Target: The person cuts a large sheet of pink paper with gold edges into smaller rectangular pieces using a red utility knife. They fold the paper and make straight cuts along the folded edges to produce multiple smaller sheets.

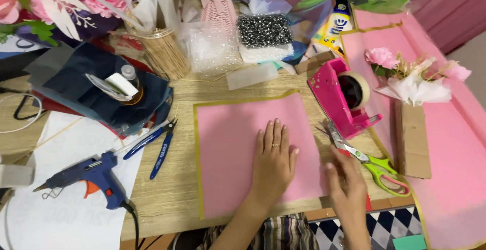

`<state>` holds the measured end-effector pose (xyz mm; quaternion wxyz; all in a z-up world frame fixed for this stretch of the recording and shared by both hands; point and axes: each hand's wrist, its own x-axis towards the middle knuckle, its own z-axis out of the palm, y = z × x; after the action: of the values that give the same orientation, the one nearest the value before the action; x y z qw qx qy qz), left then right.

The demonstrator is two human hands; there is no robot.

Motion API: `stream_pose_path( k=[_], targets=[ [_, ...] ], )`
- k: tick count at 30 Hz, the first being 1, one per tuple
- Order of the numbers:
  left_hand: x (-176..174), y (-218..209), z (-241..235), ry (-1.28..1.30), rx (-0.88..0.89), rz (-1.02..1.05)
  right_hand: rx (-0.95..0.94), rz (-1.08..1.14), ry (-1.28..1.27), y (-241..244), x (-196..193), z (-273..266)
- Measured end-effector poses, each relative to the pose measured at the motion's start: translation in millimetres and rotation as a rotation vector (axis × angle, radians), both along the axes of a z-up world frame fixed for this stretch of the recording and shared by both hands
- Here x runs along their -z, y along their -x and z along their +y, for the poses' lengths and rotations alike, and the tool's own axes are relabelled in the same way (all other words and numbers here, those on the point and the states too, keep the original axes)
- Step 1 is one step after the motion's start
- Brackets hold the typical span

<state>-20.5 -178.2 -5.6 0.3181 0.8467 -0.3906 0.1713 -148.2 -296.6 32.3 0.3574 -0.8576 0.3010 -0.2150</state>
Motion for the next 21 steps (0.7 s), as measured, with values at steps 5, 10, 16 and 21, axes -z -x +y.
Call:
stream_pose_path(
  k=[5,10,16,21],
  targets=[
    [2.9,-0.7,-0.7,-0.057,-0.005,-0.016,0.092,0.116,0.254,17.3,20.1,-34.4],
    [2.7,-1.9,-1.4,-0.076,-0.025,-0.051,0.084,0.192,0.083,18.9,16.0,-31.3],
    [4.4,-1.4,-1.6,-0.101,-0.023,-0.041,-0.106,0.262,-0.724,93.3,-12.5,-30.1],
    [5.5,-0.6,-2.4,-0.100,-0.020,-0.035,0.079,0.433,-1.026,134.8,11.9,-14.8]
  ],
)
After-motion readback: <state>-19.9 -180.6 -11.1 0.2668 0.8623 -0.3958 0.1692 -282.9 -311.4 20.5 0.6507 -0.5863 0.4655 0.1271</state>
